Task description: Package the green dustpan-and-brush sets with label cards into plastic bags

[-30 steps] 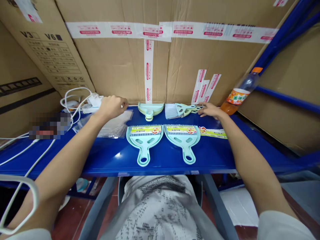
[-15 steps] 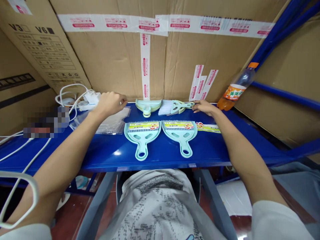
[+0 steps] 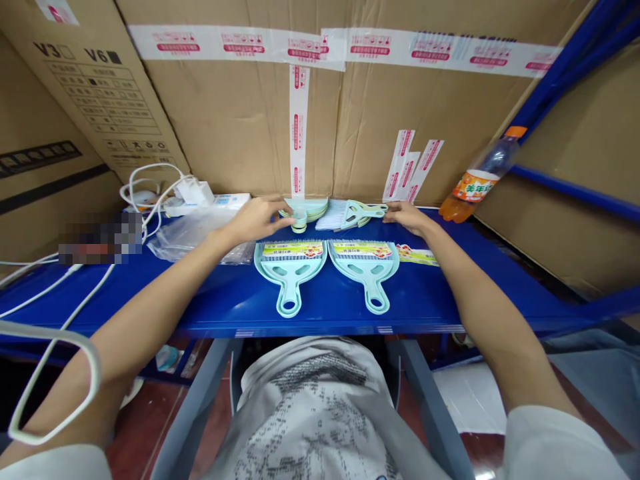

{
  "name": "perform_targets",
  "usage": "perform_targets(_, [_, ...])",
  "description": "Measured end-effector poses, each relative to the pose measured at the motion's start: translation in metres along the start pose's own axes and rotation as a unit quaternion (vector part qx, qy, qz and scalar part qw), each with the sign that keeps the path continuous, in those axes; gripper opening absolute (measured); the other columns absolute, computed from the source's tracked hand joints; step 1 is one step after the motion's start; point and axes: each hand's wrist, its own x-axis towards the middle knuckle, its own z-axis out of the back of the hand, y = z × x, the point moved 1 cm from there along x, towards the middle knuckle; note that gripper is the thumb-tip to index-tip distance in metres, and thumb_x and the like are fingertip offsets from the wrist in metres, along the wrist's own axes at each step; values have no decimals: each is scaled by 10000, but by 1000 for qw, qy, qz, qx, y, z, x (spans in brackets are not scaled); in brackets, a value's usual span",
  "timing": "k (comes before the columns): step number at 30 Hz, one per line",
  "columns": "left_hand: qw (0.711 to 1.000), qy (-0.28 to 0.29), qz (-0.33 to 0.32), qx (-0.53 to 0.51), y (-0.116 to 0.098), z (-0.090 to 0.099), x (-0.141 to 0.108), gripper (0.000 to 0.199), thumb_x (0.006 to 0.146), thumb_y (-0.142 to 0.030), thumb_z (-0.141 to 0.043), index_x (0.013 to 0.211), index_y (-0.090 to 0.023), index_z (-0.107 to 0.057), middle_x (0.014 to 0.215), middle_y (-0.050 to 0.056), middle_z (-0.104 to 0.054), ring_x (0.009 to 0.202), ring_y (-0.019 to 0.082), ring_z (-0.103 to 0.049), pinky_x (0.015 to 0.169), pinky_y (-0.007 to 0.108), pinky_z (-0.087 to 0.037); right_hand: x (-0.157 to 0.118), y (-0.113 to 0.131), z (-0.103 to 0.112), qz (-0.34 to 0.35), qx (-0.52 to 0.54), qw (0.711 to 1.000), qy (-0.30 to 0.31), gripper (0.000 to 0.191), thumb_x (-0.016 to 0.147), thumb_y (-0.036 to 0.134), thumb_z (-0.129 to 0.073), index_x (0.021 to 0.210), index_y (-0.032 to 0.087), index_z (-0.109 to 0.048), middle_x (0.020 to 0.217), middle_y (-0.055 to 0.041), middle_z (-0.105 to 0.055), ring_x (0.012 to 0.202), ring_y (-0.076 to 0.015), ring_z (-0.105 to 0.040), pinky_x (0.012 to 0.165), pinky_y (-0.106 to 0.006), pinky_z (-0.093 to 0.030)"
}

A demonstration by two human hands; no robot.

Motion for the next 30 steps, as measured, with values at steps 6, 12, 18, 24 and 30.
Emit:
perform_targets(6, [1000, -1, -10, -27, 1, -33, 1, 498, 995, -608, -659, 1205, -171, -773, 1336, 164, -613, 843, 238, -712, 900, 458, -593, -9, 2, 5, 3, -19, 1000, 19, 767, 642, 84, -977, 1366, 165, -733, 1212, -113, -784, 1109, -254, -768, 1069, -359, -627])
perform_targets(12, [996, -15, -5, -93, 8, -41, 4, 440, 978, -580, -708, 1092, -166, -807, 1324, 169, -514, 1037, 290, -670, 1017, 517, -621, -3, -3, -4, 44, -83, 996, -10, 601, 889, 389, -888, 1432, 201, -712, 1204, -134, -778, 1004, -257, -739, 817, -341, -668])
perform_targets(18, [995, -11, 14, -98, 5, -47, 7, 353, 960, -506, -760, 1020, -162, -813, 1241, 162, -534, 1251, 346, -558, 1086, 516, -601, 8, -11, -7, 62, -114, 991, -20, 551, 983, 362, -771, 1514, 235, -693, 984, -63, -740, 760, -175, -631, 721, -304, -604])
perform_targets(24, [997, 0, -2, -76, 4, -40, 7, 334, 1008, -467, -686, 944, -160, -802, 1229, 164, -502, 1331, 365, -530, 1171, 537, -534, 8, -10, -11, 99, -114, 988, -15, 468, 959, 393, -796, 1390, 212, -791, 1033, -78, -797, 740, -175, -655, 782, -331, -621])
perform_targets(30, [997, 12, 0, -75, 14, -31, 3, 490, 1017, -614, -629, 850, -175, -764, 1207, 161, -524, 1292, 362, -549, 1123, 532, -565, 11, -12, -17, 107, -166, 977, -74, 435, 930, 431, -819, 1274, 166, -830, 1019, -98, -831, 762, -195, -713, 874, -379, -616])
